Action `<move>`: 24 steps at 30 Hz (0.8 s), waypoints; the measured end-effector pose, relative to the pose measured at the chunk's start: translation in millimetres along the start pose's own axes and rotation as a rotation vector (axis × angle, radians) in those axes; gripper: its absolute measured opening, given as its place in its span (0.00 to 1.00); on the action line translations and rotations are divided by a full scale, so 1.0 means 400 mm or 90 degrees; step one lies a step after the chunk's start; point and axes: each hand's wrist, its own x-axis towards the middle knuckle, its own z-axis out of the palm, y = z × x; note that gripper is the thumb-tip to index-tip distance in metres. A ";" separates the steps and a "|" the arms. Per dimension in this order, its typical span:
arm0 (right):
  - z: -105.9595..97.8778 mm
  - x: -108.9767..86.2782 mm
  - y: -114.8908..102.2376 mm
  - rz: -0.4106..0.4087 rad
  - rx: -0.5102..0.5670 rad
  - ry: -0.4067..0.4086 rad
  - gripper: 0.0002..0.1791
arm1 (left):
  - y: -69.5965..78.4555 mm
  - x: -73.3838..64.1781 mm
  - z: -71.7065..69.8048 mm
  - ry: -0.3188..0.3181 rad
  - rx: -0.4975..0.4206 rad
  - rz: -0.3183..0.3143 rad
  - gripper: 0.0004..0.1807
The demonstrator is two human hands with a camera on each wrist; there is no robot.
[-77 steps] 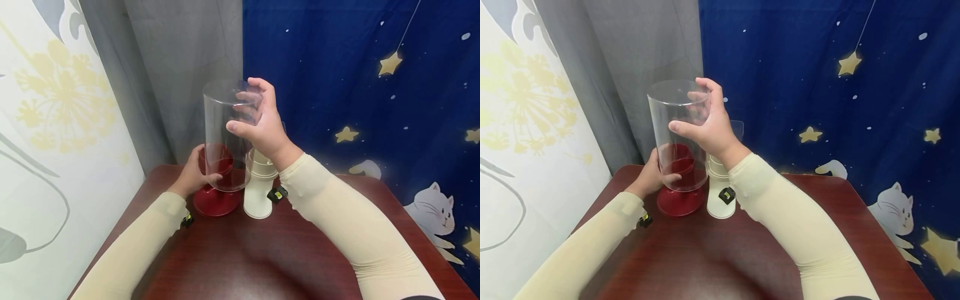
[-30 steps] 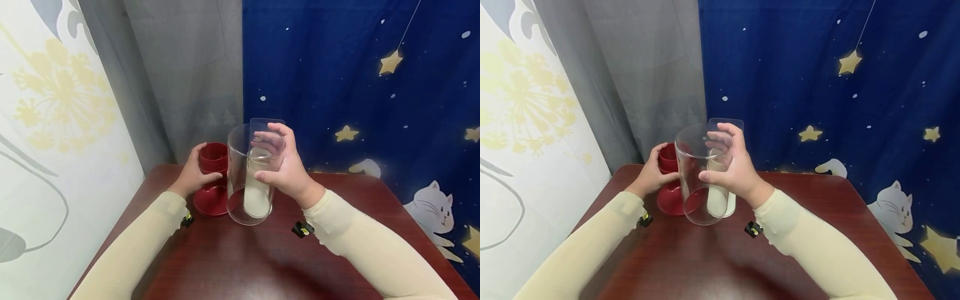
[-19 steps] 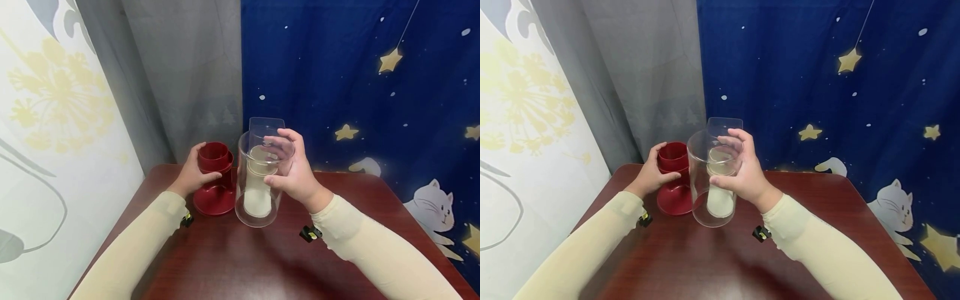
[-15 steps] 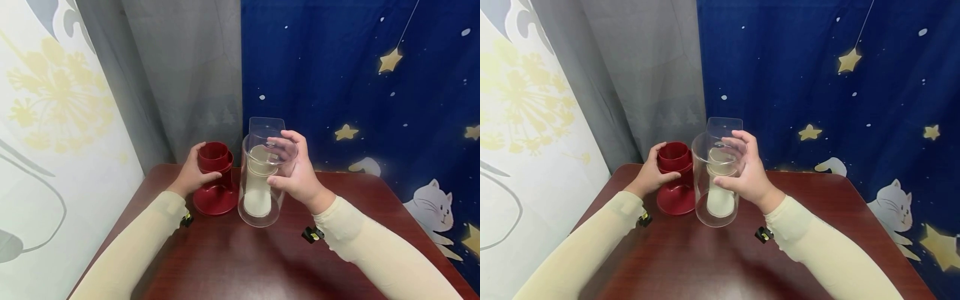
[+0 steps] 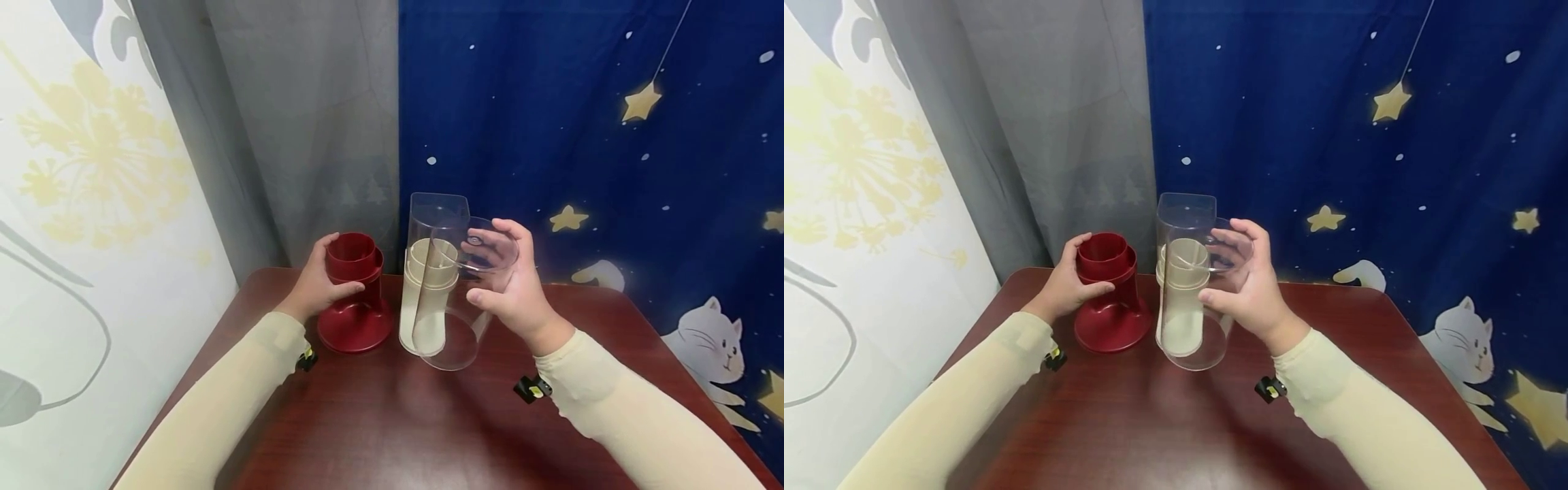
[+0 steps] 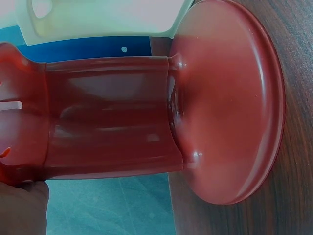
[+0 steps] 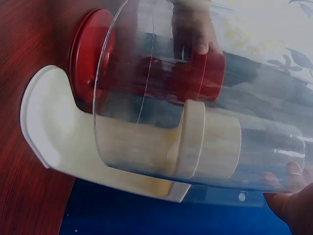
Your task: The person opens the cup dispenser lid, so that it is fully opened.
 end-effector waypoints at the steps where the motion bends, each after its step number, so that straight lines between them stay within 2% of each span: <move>1: -0.006 -0.002 -0.001 -0.001 0.000 0.003 0.57 | 0.000 0.000 0.000 -0.001 -0.001 0.000 0.61; 11: -0.063 -0.022 -0.007 0.006 -0.026 0.044 0.55 | 0.000 -0.001 0.001 -0.001 0.000 -0.001 0.61; 24: -0.118 -0.044 0.018 0.041 -0.133 0.139 0.52 | 0.004 -0.004 -0.002 0.000 0.003 -0.004 0.61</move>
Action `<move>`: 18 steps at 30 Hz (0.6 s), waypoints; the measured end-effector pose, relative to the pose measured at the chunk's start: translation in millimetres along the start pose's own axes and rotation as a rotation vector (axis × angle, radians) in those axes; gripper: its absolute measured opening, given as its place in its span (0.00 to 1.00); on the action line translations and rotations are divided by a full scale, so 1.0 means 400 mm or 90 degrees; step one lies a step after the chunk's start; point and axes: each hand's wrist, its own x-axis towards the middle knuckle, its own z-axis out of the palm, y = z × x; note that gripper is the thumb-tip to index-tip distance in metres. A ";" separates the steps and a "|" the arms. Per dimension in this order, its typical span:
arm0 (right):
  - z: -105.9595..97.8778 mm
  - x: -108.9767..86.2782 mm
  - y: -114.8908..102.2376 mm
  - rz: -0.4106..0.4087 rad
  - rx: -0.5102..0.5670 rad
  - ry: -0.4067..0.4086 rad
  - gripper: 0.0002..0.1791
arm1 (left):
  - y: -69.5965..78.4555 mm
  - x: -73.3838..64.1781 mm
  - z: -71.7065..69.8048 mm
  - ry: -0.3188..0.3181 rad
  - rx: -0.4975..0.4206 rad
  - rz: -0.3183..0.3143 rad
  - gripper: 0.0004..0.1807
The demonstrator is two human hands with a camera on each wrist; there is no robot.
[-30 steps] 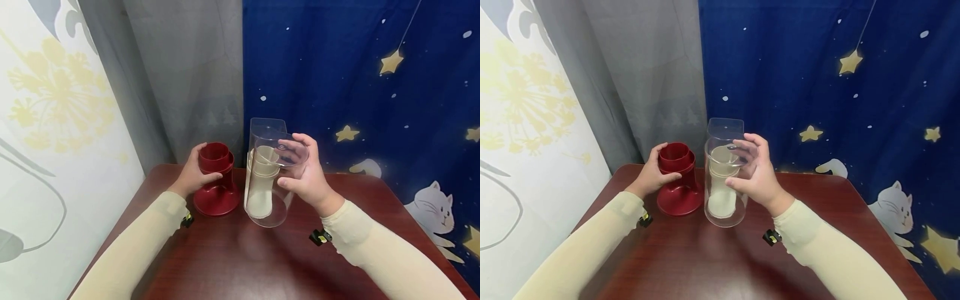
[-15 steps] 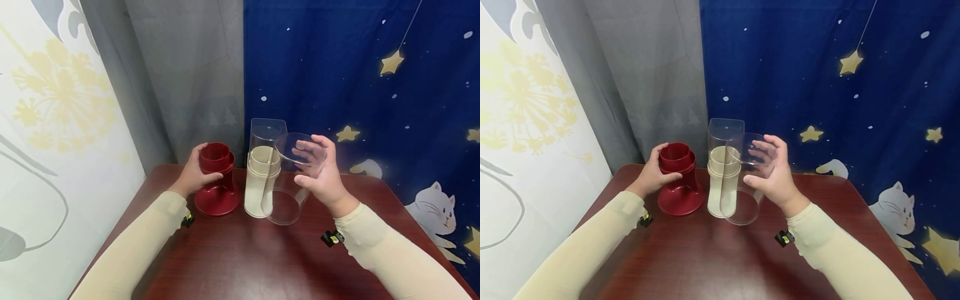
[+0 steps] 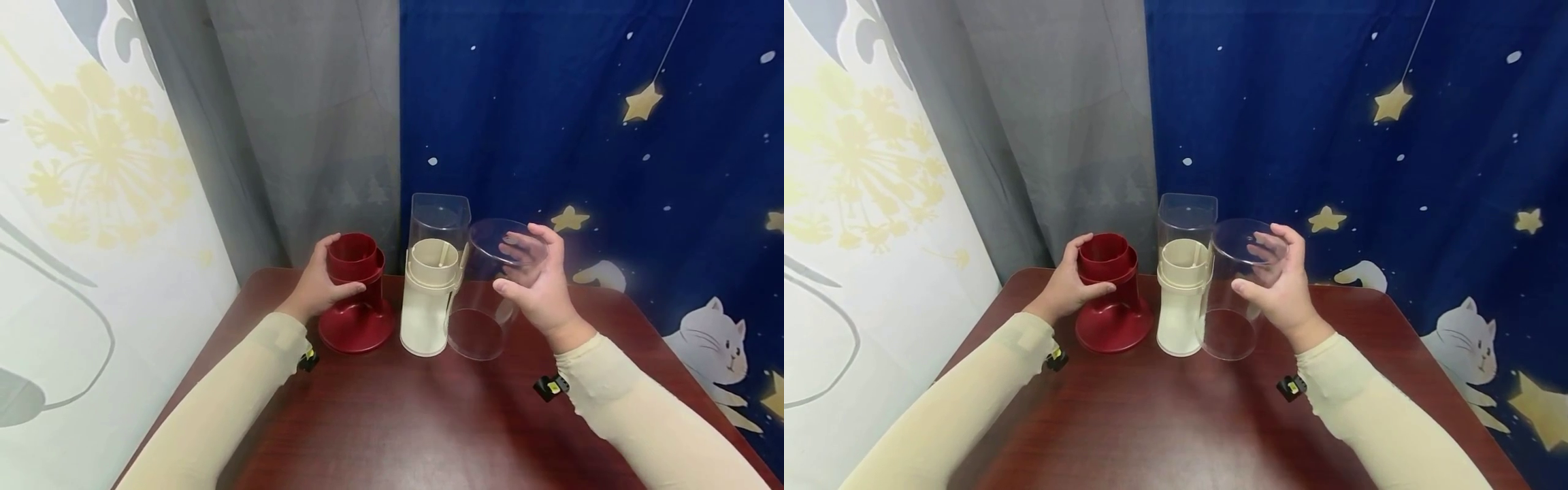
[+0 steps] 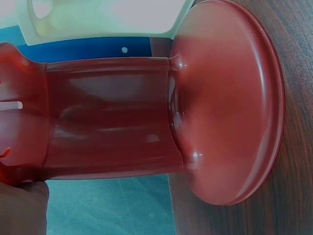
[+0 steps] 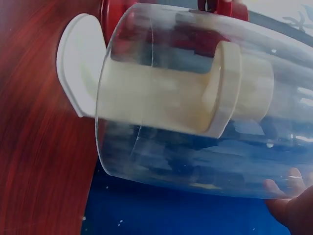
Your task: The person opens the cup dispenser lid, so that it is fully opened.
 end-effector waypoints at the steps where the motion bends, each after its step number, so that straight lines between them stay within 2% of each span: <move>1: -0.003 -0.001 0.003 0.004 -0.008 0.009 0.52 | 0.000 0.000 0.000 0.000 0.001 0.001 0.61; 10: -0.027 -0.004 0.034 0.045 -0.082 0.068 0.55 | -0.002 0.000 0.002 0.001 -0.002 0.004 0.61; 18: -0.035 -0.011 0.076 0.053 -0.098 0.100 0.57 | -0.004 0.000 0.001 -0.002 0.000 -0.001 0.62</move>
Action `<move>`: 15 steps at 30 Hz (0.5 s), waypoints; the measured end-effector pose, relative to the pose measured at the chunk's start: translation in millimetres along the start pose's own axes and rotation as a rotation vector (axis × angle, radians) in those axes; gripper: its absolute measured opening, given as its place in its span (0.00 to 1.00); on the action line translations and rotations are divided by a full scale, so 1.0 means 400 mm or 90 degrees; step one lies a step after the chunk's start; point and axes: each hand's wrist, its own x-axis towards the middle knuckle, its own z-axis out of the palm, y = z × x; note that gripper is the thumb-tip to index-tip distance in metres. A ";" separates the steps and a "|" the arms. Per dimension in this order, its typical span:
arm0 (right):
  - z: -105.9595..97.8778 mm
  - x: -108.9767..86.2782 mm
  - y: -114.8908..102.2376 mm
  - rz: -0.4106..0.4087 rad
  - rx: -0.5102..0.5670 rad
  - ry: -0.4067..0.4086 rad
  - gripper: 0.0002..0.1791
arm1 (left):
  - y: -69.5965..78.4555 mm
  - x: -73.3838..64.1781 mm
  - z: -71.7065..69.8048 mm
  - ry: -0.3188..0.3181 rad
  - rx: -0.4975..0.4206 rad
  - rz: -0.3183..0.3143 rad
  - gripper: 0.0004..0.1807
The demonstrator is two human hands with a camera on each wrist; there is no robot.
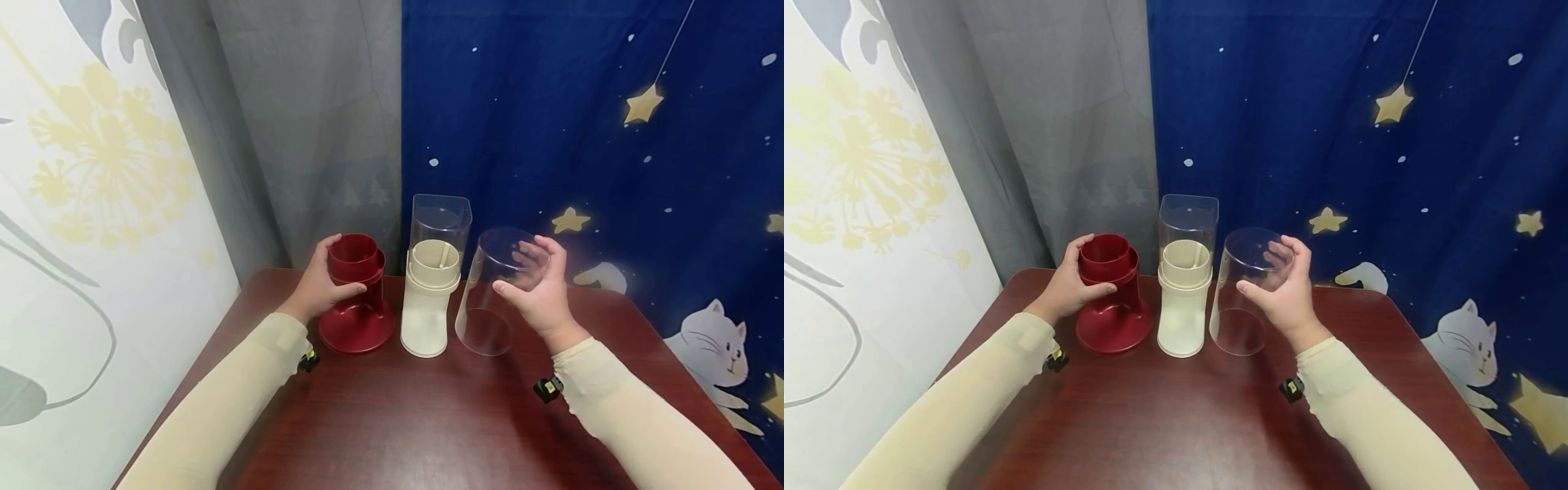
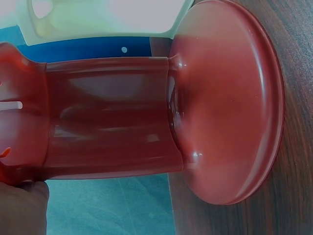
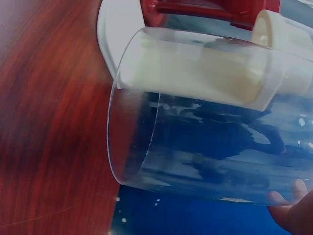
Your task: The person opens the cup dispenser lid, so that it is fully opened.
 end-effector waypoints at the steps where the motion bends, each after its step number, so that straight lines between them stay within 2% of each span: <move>1: 0.000 -0.001 0.005 0.002 0.001 0.001 0.57 | -0.001 0.000 0.000 0.000 0.000 0.000 0.62; 15: -0.001 -0.001 0.070 0.022 -0.009 0.020 0.56 | -0.002 0.001 0.001 0.002 -0.004 -0.006 0.61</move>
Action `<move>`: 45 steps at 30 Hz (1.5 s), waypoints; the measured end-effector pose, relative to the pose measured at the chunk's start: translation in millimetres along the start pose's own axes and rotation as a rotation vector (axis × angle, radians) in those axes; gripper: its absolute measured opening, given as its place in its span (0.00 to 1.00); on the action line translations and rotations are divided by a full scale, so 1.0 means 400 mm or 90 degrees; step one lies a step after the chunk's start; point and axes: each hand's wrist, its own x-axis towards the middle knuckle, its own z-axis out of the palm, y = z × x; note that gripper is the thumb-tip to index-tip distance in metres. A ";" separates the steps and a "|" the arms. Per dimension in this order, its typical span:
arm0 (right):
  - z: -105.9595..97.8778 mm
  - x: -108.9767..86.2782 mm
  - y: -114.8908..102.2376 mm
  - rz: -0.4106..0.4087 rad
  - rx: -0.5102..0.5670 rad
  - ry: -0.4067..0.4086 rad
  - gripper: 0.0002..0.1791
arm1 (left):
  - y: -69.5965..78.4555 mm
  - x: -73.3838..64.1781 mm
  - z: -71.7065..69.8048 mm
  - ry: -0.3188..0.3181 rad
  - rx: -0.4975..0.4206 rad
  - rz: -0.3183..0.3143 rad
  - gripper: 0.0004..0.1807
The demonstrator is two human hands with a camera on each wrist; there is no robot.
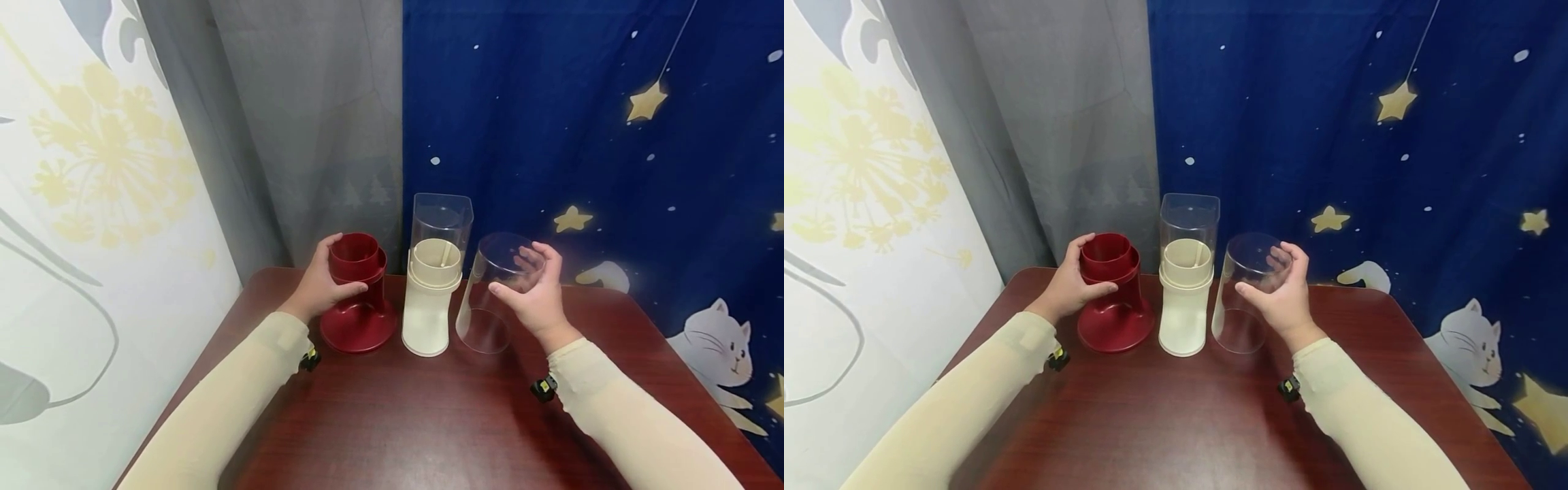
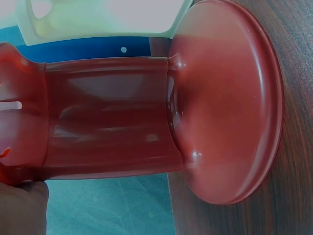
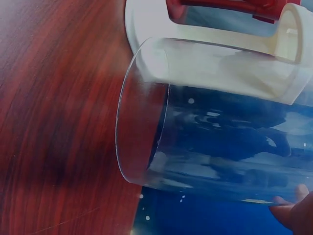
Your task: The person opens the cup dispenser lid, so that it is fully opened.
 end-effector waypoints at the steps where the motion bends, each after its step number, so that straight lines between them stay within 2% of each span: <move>1: 0.000 -0.001 0.003 0.003 -0.001 0.001 0.56 | -0.001 0.000 0.001 0.000 -0.002 0.000 0.61; 21: 0.006 -0.009 0.034 0.044 -0.087 0.010 0.56 | 0.004 -0.003 0.004 -0.001 -0.005 0.000 0.61; 31: 0.007 -0.014 0.052 0.054 -0.078 0.005 0.56 | 0.007 -0.003 0.001 0.000 0.000 -0.003 0.61; 40: -0.003 -0.024 0.062 0.061 -0.125 -0.007 0.58 | -0.002 0.000 0.002 -0.001 -0.005 -0.006 0.61; 45: -0.003 -0.026 0.064 0.061 -0.109 -0.008 0.58 | -0.003 0.001 0.002 -0.002 -0.008 -0.009 0.61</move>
